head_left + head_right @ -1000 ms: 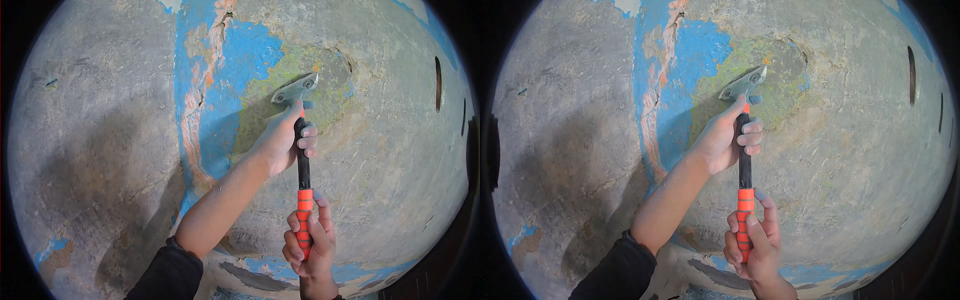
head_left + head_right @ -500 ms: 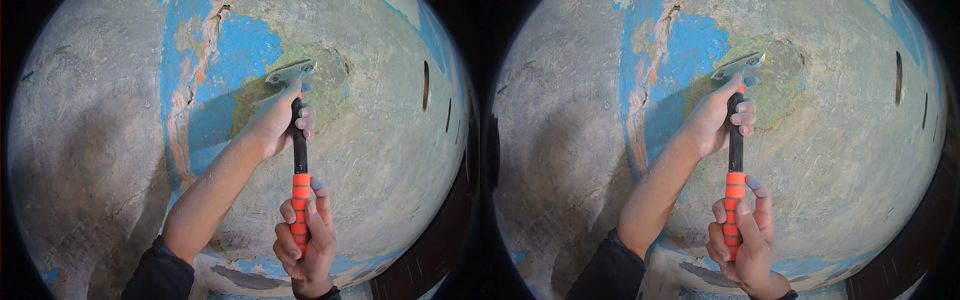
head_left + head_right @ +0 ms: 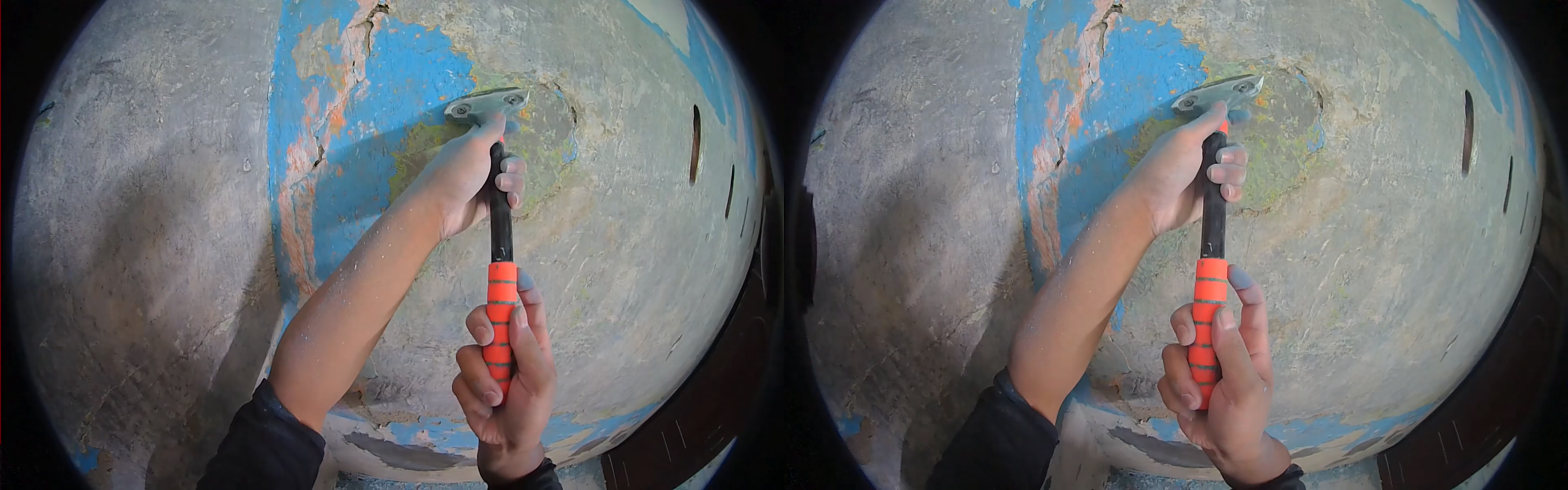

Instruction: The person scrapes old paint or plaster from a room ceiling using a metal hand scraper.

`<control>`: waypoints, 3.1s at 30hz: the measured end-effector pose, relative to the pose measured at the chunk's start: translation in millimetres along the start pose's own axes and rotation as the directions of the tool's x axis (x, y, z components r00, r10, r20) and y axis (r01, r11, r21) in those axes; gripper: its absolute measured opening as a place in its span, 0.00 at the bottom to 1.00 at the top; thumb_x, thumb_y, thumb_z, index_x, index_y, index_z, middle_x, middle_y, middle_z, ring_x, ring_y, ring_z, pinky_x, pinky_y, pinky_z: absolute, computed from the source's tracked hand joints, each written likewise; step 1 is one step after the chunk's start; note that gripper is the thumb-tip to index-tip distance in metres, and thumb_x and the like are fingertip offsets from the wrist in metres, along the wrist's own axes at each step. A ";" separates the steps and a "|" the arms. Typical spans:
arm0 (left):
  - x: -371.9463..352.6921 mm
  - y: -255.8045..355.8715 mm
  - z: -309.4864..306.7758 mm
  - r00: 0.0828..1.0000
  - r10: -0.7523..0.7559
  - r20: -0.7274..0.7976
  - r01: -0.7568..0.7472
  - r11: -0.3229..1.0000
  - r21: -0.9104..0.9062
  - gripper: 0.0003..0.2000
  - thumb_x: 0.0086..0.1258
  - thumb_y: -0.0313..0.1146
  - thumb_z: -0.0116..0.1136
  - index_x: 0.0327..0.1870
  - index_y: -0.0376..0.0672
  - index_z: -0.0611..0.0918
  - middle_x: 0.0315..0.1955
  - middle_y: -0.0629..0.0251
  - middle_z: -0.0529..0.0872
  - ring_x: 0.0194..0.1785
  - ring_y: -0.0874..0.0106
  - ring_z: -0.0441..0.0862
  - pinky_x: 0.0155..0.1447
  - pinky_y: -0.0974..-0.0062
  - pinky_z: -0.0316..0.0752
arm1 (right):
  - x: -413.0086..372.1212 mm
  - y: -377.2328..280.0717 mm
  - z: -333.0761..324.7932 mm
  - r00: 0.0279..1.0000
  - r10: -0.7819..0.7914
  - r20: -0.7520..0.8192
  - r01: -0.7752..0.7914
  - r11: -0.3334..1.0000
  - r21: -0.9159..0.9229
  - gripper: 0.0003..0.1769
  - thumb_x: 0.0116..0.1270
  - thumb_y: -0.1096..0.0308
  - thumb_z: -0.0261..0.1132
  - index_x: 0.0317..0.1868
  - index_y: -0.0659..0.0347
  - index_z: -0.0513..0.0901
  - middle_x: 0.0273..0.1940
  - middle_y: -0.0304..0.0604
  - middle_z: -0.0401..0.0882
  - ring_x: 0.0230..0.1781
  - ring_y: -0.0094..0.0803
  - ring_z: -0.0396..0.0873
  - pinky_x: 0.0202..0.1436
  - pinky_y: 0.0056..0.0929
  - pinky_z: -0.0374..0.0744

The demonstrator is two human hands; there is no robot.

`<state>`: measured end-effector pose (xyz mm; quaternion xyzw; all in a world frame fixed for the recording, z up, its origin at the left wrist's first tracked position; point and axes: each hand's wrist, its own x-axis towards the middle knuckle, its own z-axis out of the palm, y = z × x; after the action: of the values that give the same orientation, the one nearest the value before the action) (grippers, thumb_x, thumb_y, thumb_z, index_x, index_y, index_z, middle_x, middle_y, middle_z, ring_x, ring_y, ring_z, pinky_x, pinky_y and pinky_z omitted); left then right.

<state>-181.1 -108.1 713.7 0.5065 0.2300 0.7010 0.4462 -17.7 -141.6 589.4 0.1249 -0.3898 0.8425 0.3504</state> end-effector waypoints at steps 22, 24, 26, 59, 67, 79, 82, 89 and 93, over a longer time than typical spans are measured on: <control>-4.1 7.2 -2.5 0.999 -0.048 0.010 0.046 0.995 0.091 0.15 0.78 0.50 0.47 0.47 0.50 0.63 0.23 0.76 0.68 0.21 0.83 0.64 0.30 0.77 0.66 | 1.3 18.5 1.7 0.998 -0.061 0.012 0.062 0.996 -0.060 0.19 0.80 0.60 0.44 0.68 0.41 0.57 0.40 0.43 0.69 0.13 0.19 0.61 0.12 0.16 0.61; 3.9 11.7 -2.5 1.000 -0.019 0.013 0.018 0.996 0.089 0.14 0.78 0.50 0.47 0.46 0.50 0.63 0.23 0.76 0.68 0.21 0.83 0.64 0.31 0.77 0.66 | 9.4 12.8 7.8 0.998 -0.068 0.004 0.068 0.996 -0.063 0.19 0.80 0.60 0.44 0.69 0.41 0.57 0.40 0.43 0.69 0.13 0.19 0.61 0.12 0.17 0.60; 11.8 20.5 3.0 0.999 0.033 -0.006 -0.032 0.995 0.092 0.14 0.79 0.49 0.46 0.45 0.49 0.63 0.22 0.76 0.68 0.21 0.83 0.64 0.31 0.77 0.65 | 16.6 6.0 12.6 0.997 -0.073 0.013 0.073 0.995 -0.069 0.20 0.80 0.61 0.44 0.69 0.41 0.57 0.40 0.43 0.69 0.13 0.19 0.61 0.12 0.17 0.60; 30.2 37.0 8.8 0.993 0.107 0.054 -0.103 0.992 -0.076 0.12 0.79 0.46 0.44 0.44 0.49 0.62 0.22 0.73 0.69 0.22 0.80 0.66 0.32 0.73 0.68 | 20.0 -30.1 43.6 0.997 -0.072 0.022 0.075 0.968 -0.240 0.22 0.79 0.66 0.45 0.70 0.42 0.57 0.39 0.41 0.70 0.13 0.16 0.59 0.10 0.15 0.56; 15.5 19.2 8.1 0.994 0.090 0.061 -0.084 0.991 -0.101 0.12 0.80 0.47 0.44 0.42 0.50 0.61 0.22 0.73 0.69 0.22 0.80 0.67 0.33 0.74 0.68 | 6.2 -29.5 32.5 0.999 -0.044 0.014 0.046 0.968 -0.245 0.22 0.79 0.65 0.46 0.70 0.43 0.58 0.39 0.41 0.70 0.13 0.15 0.58 0.11 0.15 0.56; 15.9 10.5 13.2 0.995 0.093 0.027 -0.090 0.992 -0.093 0.14 0.79 0.50 0.45 0.45 0.51 0.61 0.22 0.74 0.68 0.21 0.81 0.66 0.31 0.75 0.66 | 4.7 -35.4 20.1 0.999 -0.038 0.027 0.044 0.958 -0.282 0.21 0.79 0.64 0.47 0.70 0.44 0.59 0.38 0.40 0.71 0.13 0.15 0.58 0.11 0.15 0.55; 24.6 18.9 14.9 0.995 0.103 -0.003 -0.103 0.992 -0.069 0.14 0.79 0.50 0.44 0.44 0.51 0.62 0.21 0.75 0.68 0.21 0.81 0.65 0.31 0.76 0.66 | 13.1 -37.3 21.4 0.998 -0.053 0.034 0.061 0.955 -0.289 0.22 0.79 0.64 0.47 0.70 0.43 0.59 0.38 0.40 0.71 0.13 0.15 0.58 0.11 0.15 0.55; 23.5 14.6 17.0 0.994 0.110 -0.026 -0.112 0.988 -0.103 0.14 0.79 0.51 0.43 0.45 0.50 0.63 0.21 0.76 0.67 0.21 0.82 0.64 0.30 0.76 0.66 | 9.6 -44.5 25.0 1.000 -0.017 -0.007 0.014 0.937 -0.348 0.22 0.78 0.65 0.47 0.70 0.42 0.58 0.37 0.39 0.71 0.13 0.15 0.58 0.11 0.16 0.55; 26.0 15.4 16.0 0.993 0.112 -0.035 -0.114 0.991 -0.066 0.14 0.79 0.50 0.43 0.45 0.49 0.63 0.20 0.77 0.66 0.20 0.82 0.64 0.29 0.77 0.65 | 8.3 -45.0 22.2 1.000 -0.015 0.008 0.016 0.937 -0.348 0.23 0.78 0.65 0.47 0.70 0.43 0.56 0.37 0.39 0.71 0.13 0.16 0.58 0.12 0.17 0.55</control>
<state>-174.8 -95.5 744.8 0.4924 0.1842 0.7402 0.4192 5.8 -133.8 633.8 0.0661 -0.5326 0.7570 0.3726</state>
